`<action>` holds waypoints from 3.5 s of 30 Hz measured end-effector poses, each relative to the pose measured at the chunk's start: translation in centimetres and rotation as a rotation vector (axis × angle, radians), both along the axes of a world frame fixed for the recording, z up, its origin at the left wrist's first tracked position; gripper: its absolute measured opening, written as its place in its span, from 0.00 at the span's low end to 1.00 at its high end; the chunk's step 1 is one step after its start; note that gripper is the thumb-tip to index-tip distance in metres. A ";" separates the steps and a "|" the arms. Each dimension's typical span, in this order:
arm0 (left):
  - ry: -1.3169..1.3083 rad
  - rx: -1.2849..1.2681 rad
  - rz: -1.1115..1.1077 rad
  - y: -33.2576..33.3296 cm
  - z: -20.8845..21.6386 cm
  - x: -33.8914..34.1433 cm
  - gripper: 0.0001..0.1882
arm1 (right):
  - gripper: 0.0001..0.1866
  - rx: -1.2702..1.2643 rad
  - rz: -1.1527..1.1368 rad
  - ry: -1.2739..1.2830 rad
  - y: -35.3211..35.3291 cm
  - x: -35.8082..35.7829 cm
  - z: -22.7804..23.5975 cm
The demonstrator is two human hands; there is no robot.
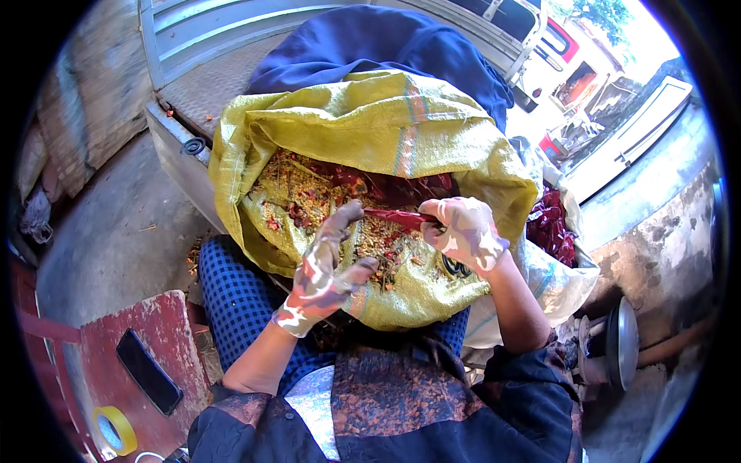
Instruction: The person cuts the ends off dried red chili peppers with scissors and removes the seeds from the pods by hand while they are in a large yellow bag.
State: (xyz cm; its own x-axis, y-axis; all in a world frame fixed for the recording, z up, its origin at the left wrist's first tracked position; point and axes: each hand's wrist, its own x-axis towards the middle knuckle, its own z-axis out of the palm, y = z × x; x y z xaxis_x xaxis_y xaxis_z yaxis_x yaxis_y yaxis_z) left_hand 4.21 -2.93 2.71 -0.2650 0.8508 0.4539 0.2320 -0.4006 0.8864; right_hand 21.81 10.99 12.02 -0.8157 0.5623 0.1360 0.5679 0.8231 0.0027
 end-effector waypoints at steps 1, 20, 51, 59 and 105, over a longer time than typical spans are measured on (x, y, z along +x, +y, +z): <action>0.071 0.070 0.045 -0.2 0.1 0.6 0.39 | 0.13 -0.075 0.002 -0.006 -0.3 -0.2 0.3; 0.138 0.097 -0.001 0.5 -2.8 1.2 0.28 | 0.13 -0.467 0.249 0.705 -6.6 -2.9 -3.8; -0.674 -0.052 -0.451 0.5 -5.5 0.5 0.16 | 0.04 -1.603 -0.165 1.163 -5.7 -4.9 -6.2; -0.874 -0.037 -0.421 -0.3 -3.8 -0.2 0.12 | 0.05 -1.584 -0.215 1.226 -5.7 -7.0 -6.0; -0.828 -0.234 -0.447 -0.8 -2.0 -0.8 0.15 | 0.20 -0.131 0.673 0.321 -2.6 -5.0 -1.6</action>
